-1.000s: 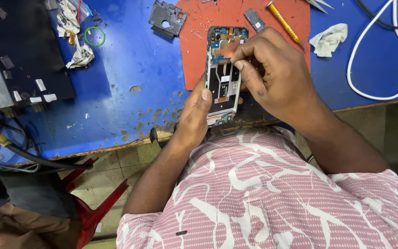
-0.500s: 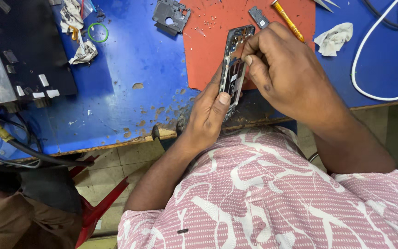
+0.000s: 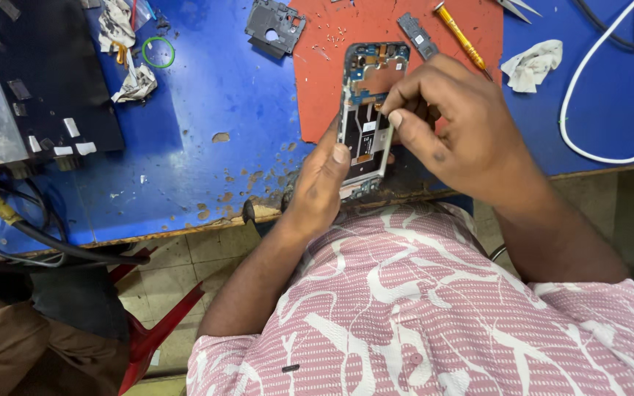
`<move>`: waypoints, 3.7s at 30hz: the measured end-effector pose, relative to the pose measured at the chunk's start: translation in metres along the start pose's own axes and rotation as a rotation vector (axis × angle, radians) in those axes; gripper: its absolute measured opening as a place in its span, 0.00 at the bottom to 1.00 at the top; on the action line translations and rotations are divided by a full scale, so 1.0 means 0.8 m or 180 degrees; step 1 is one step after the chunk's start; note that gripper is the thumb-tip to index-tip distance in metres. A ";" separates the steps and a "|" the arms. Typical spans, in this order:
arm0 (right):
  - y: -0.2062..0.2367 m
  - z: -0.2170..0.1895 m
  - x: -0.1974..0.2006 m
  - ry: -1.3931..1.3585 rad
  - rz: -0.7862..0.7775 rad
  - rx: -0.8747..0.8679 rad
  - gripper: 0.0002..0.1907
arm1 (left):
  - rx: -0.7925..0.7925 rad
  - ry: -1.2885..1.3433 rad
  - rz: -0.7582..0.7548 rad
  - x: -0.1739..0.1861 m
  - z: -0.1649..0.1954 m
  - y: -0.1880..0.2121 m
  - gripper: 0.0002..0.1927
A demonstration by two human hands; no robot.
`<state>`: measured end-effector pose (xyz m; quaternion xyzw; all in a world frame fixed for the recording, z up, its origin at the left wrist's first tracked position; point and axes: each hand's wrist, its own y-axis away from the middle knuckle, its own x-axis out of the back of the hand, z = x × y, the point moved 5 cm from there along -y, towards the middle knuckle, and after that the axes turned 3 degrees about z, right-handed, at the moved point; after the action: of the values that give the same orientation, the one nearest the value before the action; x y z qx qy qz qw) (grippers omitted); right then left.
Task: The person uses a screwdriver to remove screws from a smartphone's back cover and then uses tweezers to detach the battery connector. The person then removes the battery from the phone.
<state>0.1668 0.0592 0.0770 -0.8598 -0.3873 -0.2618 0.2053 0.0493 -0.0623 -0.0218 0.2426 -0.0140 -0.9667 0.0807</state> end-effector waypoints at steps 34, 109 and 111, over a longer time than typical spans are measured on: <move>0.006 -0.021 -0.003 0.0258 0.0532 0.0439 0.09 | -0.0250 -0.0522 -0.0173 -0.003 0.000 0.008 0.36; 0.053 -0.052 -0.029 0.0371 0.0155 0.2298 0.13 | -0.0087 0.0997 0.0341 0.011 -0.003 -0.005 0.35; 0.055 -0.046 -0.026 0.0418 0.0317 0.2167 0.13 | -0.0056 0.1112 0.0318 0.010 -0.003 -0.005 0.34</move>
<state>0.1782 0.0002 0.0867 -0.7412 -0.3960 -0.1620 0.5172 0.0425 -0.0594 -0.0278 0.4051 -0.0032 -0.9047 0.1319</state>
